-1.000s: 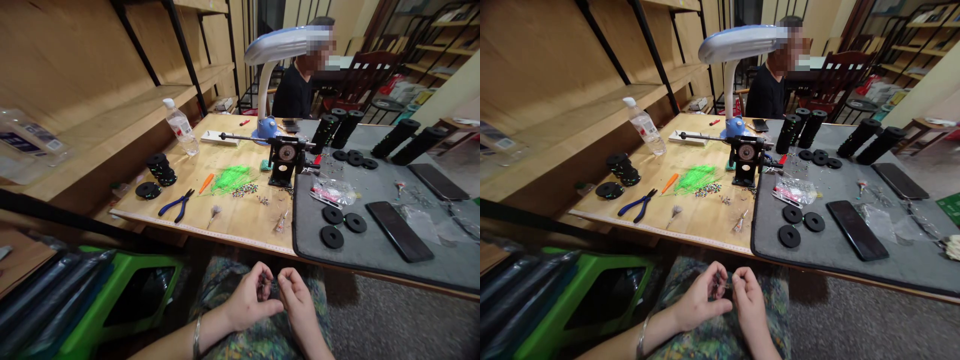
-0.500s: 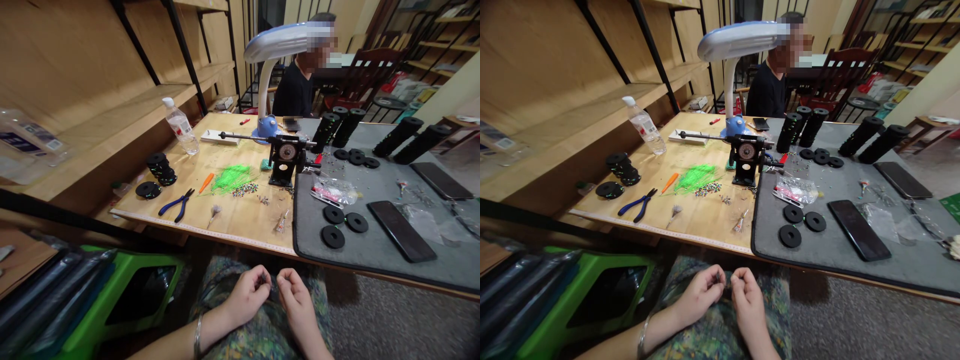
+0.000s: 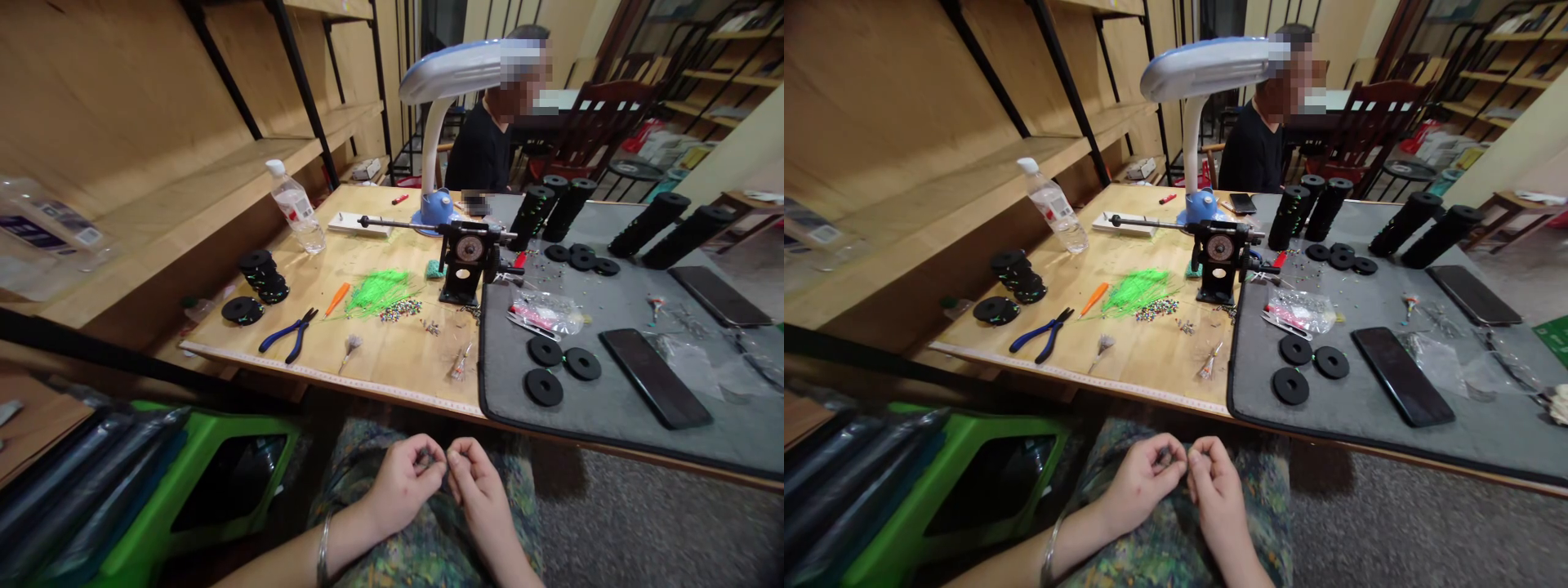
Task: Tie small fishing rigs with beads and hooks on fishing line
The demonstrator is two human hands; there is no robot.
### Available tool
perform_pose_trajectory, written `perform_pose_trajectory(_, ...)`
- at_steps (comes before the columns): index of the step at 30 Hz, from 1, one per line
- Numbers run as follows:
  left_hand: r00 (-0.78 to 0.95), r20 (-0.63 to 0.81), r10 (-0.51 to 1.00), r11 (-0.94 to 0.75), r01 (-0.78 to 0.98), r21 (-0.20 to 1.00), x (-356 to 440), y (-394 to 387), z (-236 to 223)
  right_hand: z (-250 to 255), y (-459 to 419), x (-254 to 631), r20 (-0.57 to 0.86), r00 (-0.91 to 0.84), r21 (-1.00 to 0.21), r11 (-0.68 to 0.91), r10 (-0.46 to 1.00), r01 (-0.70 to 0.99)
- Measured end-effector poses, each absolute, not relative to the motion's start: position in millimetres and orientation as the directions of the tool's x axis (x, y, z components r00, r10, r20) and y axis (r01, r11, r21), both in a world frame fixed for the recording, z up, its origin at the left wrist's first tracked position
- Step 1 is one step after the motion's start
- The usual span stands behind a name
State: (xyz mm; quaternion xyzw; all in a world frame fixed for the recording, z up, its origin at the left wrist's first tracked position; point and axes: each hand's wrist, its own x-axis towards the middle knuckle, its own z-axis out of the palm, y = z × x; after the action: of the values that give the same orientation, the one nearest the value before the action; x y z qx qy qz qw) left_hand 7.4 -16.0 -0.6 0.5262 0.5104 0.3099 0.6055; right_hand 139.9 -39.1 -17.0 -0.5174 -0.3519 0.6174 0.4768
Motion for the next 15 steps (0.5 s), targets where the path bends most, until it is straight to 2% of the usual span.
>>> perform_pose_trajectory(7,0.263,-0.2,0.944,0.158,0.173,0.972,0.2,-9.6,8.7,-15.1,-38.5,145.4,-0.319,-0.055,-0.935,-0.324,0.946,-0.146)
perform_pose_trajectory(15,0.277,-0.184,0.943,0.146,0.152,0.978,-0.1,-11.7,4.4,-12.9,-35.5,141.3,-0.287,-0.006,-0.955,-0.287,0.958,-0.072)
